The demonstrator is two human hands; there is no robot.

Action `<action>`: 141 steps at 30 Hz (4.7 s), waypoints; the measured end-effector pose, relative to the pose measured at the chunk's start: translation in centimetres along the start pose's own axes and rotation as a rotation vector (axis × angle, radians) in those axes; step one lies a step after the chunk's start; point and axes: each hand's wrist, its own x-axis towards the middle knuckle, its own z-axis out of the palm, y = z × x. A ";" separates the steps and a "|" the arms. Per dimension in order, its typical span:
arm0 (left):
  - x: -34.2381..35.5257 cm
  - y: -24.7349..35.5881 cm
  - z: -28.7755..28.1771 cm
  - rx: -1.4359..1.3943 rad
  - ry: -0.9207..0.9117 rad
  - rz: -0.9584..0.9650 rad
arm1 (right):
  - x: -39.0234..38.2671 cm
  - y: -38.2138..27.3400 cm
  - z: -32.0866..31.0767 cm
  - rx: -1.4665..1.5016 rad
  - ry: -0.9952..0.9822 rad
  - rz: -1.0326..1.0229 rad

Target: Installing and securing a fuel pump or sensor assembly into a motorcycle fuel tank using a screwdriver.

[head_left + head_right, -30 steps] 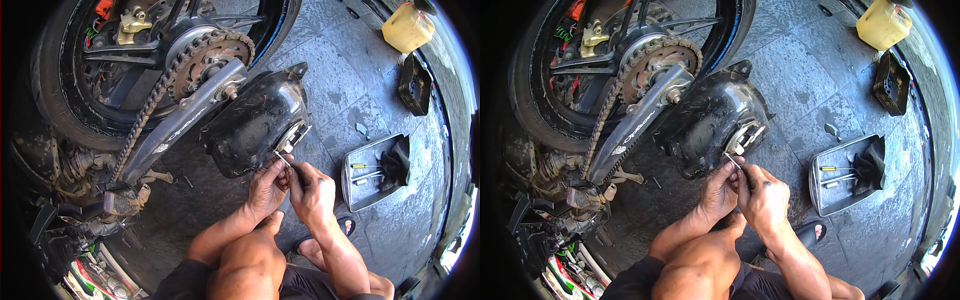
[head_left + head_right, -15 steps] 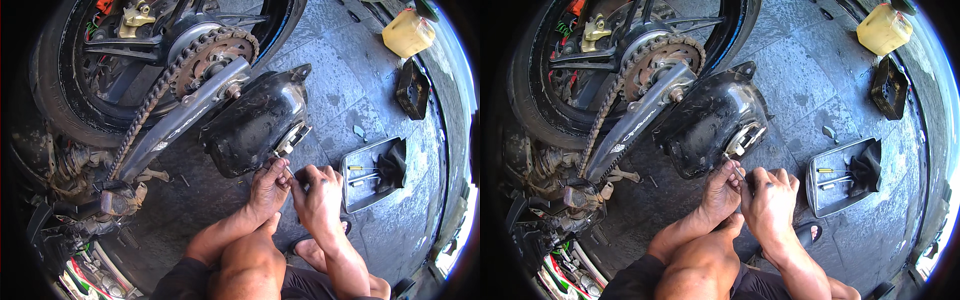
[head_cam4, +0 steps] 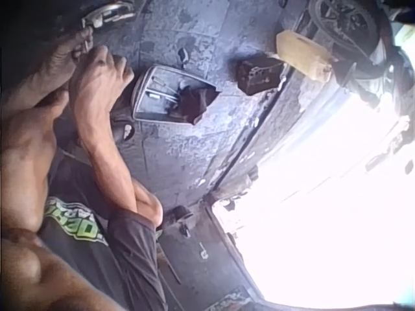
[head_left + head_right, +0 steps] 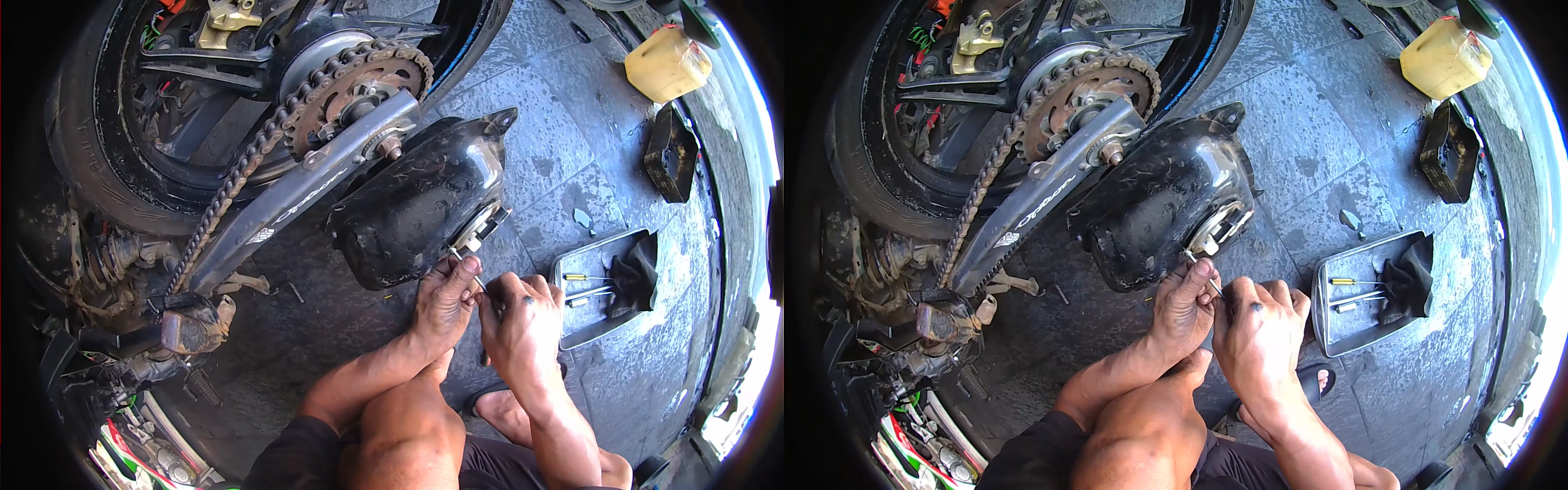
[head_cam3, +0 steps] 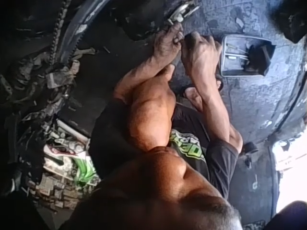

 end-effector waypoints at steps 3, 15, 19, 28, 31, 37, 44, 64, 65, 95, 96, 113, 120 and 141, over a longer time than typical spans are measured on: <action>-0.6 0.6 0.5 -0.059 -0.010 -0.025 | 0.5 0.0 -0.6 0.024 -0.039 0.002; -0.8 0.6 1.0 -0.192 0.079 -0.039 | 1.1 -0.5 -0.3 -0.090 -0.023 -0.075; 0.1 -0.6 -1.6 -0.147 0.050 -0.171 | 1.1 -0.1 0.0 -0.061 -0.095 -0.035; 0.4 -0.6 -1.6 0.035 0.029 -0.280 | -1.9 3.7 1.4 0.156 -0.062 0.083; 0.7 -0.7 -2.0 -0.051 -0.002 -0.325 | -2.1 4.1 2.0 0.156 -0.100 0.122; 0.8 -1.9 -3.1 0.033 0.028 -0.212 | -2.4 4.5 2.4 0.206 -0.132 0.164; 0.9 -1.7 -2.4 -0.045 0.004 -0.219 | -2.6 4.5 3.4 0.160 -0.135 0.142; 0.7 -1.5 0.0 0.372 0.059 0.005 | -2.6 3.4 4.9 0.099 0.095 0.048; 0.8 -1.5 0.2 0.370 0.060 0.027 | -2.4 3.3 4.7 0.138 0.034 0.105; 1.2 -0.8 0.7 0.527 0.179 0.206 | 1.9 6.0 5.5 0.397 0.081 0.049; 1.3 -0.8 0.7 0.528 0.173 0.205 | 2.0 6.2 5.7 0.402 0.086 0.056; 3.2 -1.5 0.0 0.179 0.138 -0.011 | 4.0 7.6 3.5 0.425 -0.202 0.104; 3.6 -2.0 0.0 0.187 0.208 0.026 | 3.1 6.1 4.0 0.098 0.094 -0.097; 3.2 -2.1 -0.1 0.234 0.135 0.020 | 3.3 5.4 3.4 0.085 -0.059 -0.014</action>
